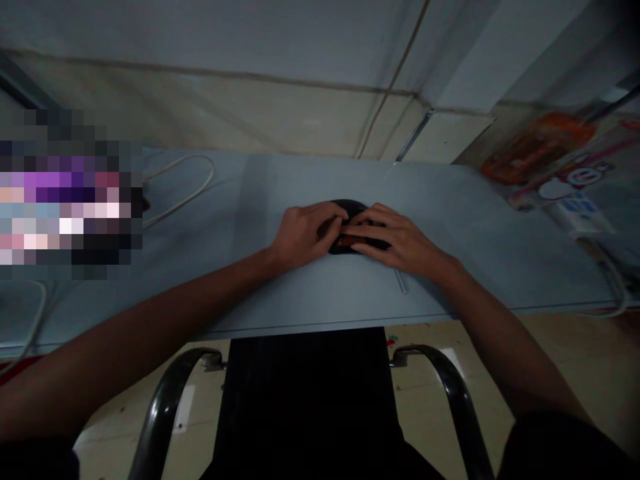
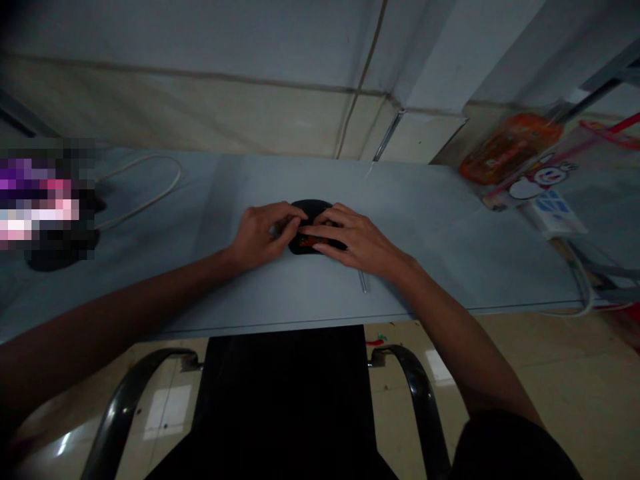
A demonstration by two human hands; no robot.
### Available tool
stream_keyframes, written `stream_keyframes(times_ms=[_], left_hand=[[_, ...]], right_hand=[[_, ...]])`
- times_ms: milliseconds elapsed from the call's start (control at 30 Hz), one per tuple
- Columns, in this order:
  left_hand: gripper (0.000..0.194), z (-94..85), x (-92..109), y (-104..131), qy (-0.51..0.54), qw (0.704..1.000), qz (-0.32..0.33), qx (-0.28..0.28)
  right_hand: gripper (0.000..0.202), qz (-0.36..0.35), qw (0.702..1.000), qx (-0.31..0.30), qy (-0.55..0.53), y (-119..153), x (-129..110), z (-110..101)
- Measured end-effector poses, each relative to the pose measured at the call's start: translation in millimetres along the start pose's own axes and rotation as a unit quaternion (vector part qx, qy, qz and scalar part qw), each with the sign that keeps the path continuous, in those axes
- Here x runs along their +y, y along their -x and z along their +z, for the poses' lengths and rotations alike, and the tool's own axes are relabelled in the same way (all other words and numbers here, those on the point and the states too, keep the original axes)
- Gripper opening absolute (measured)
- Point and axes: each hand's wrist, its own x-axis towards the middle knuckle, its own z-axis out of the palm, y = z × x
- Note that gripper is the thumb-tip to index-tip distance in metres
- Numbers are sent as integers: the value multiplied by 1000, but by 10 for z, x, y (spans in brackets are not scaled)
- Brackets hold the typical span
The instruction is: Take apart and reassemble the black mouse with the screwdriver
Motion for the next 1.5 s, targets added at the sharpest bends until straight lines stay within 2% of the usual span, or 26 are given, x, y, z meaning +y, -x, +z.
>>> stream_keyframes(times_ms=[200, 567, 733, 867, 1000, 1167, 1367, 1500], left_hand=[[22, 29, -19, 44, -59, 997, 18, -41], [20, 3, 21, 5, -39, 998, 39, -29], [23, -3, 27, 15, -43, 995, 45, -81], [24, -6, 25, 14, -55, 991, 46, -111], [15, -6, 12, 12, -60, 989, 41, -132], [14, 9, 0, 12, -51, 989, 46, -131], [13, 10, 7, 3, -49, 989, 50, -134], [17, -17, 21, -16, -51, 993, 26, -104]], right_hand=[[30, 0, 1000, -13, -4, -4, 12, -39], [25, -11, 1000, 6, -14, -16, -7, -34], [16, 43, 997, 68, -17, -17, -11, -54], [15, 94, 990, 103, 27, 7, 45, -58], [27, 125, 986, 71, 82, 53, 115, -26], [35, 147, 986, 20, 73, 76, 137, -4], [38, 157, 986, 13, 62, 77, 131, -17], [38, 166, 985, 5, 52, 70, 121, -23]])
